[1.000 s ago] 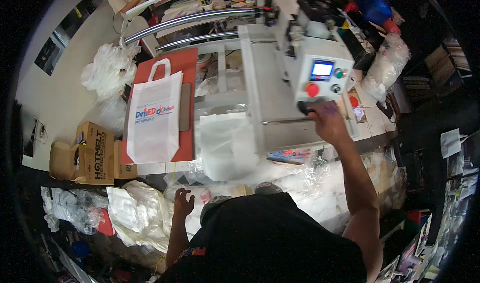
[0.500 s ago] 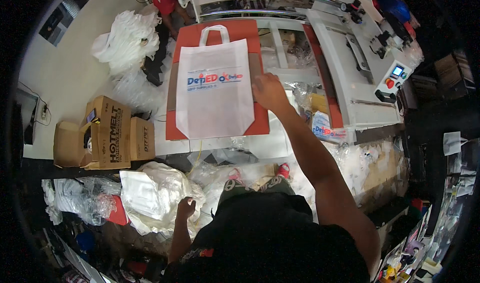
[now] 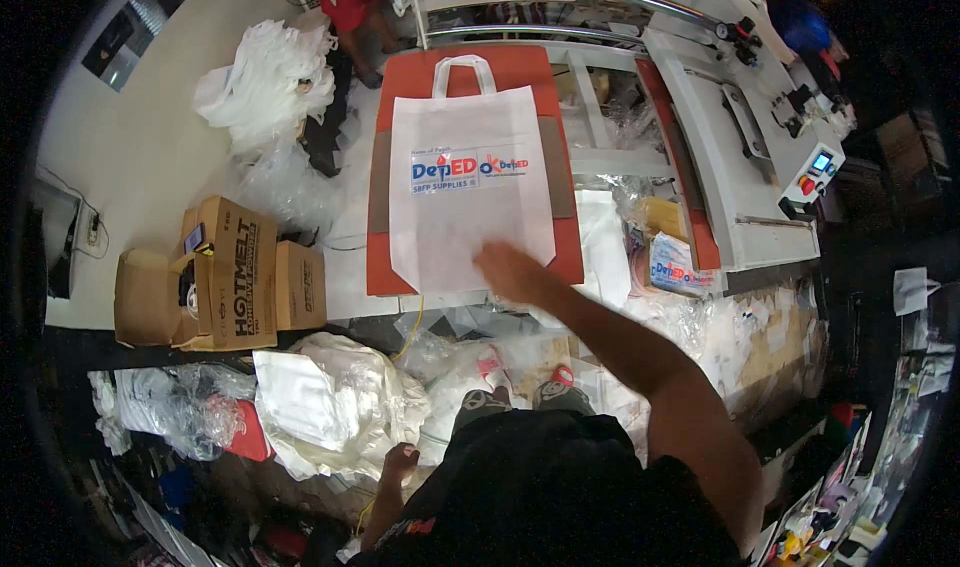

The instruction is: The person prints designs onto tote bags by placing each bag and transfer sheet on the heat press platform, operating the heat press machine, and stacking the completed bags.

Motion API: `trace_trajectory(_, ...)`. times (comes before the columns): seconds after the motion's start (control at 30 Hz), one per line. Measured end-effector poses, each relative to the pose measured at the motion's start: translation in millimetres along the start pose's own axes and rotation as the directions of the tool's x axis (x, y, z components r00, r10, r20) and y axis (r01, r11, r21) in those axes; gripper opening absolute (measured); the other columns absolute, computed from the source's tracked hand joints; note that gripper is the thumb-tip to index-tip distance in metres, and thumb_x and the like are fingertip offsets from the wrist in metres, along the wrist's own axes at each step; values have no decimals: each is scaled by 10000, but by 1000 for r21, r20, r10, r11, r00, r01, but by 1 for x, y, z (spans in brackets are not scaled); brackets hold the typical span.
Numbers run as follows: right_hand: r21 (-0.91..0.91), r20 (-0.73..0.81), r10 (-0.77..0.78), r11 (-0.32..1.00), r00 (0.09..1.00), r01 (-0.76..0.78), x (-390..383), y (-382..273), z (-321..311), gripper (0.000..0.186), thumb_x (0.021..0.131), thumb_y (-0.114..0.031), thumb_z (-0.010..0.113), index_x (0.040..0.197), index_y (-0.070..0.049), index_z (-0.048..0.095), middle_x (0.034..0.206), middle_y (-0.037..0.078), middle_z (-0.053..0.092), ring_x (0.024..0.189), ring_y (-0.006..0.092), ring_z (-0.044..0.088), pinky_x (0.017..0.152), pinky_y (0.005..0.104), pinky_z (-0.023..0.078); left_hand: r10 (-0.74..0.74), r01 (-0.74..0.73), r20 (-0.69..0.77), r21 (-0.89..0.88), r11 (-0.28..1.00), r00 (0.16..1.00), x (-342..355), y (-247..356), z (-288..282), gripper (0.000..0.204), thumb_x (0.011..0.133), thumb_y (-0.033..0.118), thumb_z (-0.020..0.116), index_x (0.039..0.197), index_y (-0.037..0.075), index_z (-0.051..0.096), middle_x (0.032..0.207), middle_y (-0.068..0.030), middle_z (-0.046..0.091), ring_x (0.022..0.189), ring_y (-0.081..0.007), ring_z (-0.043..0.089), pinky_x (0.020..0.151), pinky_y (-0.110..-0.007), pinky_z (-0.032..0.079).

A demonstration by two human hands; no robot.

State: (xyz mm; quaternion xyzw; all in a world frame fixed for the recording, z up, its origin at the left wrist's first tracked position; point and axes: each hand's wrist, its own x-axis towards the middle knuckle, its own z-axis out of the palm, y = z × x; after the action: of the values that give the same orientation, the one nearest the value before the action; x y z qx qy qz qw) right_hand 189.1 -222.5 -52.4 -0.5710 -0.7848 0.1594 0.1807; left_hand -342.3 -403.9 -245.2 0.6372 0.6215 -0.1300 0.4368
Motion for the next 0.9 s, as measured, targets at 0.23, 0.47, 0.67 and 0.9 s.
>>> trace_trajectory(0.23,324,-279,590,801,758,-504,-178,11,-62,121,848,-4,668,943,-5,594,884,138,623,780,254,648,686,360,521,491,-520,182,173,837,852,107,109,-73,357,935,359,529,834,57,691,897,-141,695,881,-349,659,785,-476,520)
trace_trajectory(0.47,243,-634,671,646,385,-724,-274,-27,-106,42,865,-21,644,883,10,622,817,163,652,715,301,648,673,376,517,894,-882,-145,158,443,423,130,529,-201,193,883,209,627,930,25,659,838,-179,674,802,-345,664,734,-431,518)
trace_trajectory(0.67,325,-562,808,415,180,-850,-385,-104,-37,61,871,-65,637,882,-6,644,818,157,656,685,303,637,603,396,505,917,-787,-334,495,368,218,243,635,-193,228,844,126,603,1053,48,651,1146,-166,637,1032,-371,623,909,-448,508)
trace_trajectory(0.9,410,-478,874,129,-92,-903,-456,-134,11,165,906,-226,636,908,-63,660,826,176,686,700,332,669,654,441,526,943,-761,-243,560,328,227,164,547,-199,115,794,89,631,906,87,608,900,-142,602,831,-368,611,719,-476,507)
